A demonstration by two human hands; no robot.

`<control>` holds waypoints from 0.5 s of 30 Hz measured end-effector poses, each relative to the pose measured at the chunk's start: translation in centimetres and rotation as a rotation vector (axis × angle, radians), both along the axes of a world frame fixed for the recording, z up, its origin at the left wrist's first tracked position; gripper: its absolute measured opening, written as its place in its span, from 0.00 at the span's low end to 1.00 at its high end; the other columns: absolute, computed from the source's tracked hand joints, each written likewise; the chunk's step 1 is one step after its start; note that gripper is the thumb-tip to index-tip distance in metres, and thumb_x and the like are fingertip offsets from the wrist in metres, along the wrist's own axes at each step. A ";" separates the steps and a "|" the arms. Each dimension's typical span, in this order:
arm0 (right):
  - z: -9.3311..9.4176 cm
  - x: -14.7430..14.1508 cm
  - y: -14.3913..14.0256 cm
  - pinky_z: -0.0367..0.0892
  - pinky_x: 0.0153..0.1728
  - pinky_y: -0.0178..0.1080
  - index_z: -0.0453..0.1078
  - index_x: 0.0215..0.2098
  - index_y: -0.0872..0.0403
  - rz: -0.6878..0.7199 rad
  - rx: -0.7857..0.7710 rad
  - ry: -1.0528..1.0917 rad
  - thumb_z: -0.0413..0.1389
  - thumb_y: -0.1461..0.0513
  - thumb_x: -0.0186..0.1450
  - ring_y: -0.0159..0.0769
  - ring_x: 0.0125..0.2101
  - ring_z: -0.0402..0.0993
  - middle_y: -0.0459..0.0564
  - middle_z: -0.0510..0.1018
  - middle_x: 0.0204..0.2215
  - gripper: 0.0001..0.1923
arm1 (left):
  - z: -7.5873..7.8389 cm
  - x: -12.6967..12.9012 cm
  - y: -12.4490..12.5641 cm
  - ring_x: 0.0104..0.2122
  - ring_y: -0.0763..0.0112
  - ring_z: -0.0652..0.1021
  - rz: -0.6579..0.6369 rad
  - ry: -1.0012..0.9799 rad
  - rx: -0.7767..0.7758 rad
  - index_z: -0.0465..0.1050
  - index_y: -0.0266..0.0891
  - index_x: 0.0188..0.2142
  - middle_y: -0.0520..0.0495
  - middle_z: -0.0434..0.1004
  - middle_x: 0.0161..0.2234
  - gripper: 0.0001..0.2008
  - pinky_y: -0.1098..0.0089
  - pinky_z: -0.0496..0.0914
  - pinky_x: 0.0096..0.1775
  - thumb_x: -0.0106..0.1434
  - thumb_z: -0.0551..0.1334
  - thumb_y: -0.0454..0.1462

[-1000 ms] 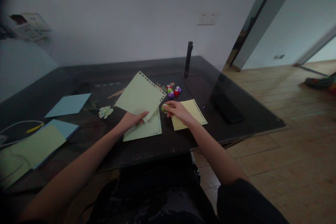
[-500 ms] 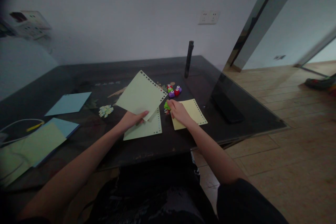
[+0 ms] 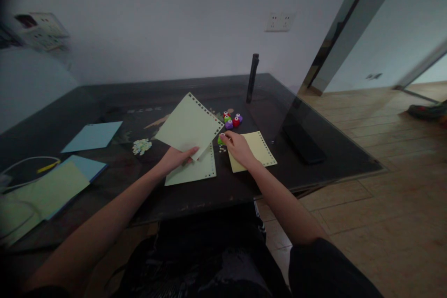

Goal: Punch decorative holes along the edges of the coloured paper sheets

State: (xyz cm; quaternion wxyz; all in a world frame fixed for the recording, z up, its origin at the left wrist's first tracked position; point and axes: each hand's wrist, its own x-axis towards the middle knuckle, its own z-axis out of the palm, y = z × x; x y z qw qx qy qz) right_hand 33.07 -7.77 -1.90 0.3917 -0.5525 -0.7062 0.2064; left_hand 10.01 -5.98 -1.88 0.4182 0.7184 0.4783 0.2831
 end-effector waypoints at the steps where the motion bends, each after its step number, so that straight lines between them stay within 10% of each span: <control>1: 0.0 0.1 0.0 0.56 0.28 0.37 0.68 0.30 0.52 -0.011 -0.006 0.041 0.47 0.51 0.66 0.35 0.23 0.66 0.45 0.68 0.19 0.16 | 0.0 0.0 0.0 0.16 0.73 0.66 0.001 -0.006 -0.003 0.67 0.37 0.21 0.54 0.63 0.12 0.15 0.70 0.65 0.29 0.58 0.59 0.44; 15: -0.2 1.7 1.3 0.65 0.26 0.37 0.69 0.37 0.54 -0.071 -0.061 0.454 0.56 0.50 0.59 0.33 0.25 0.71 0.48 0.74 0.28 0.17 | -1.6 -0.4 1.5 0.22 0.66 0.77 0.102 -0.121 -0.018 0.73 0.33 0.34 0.42 0.79 0.25 0.14 0.68 0.71 0.28 0.59 0.58 0.43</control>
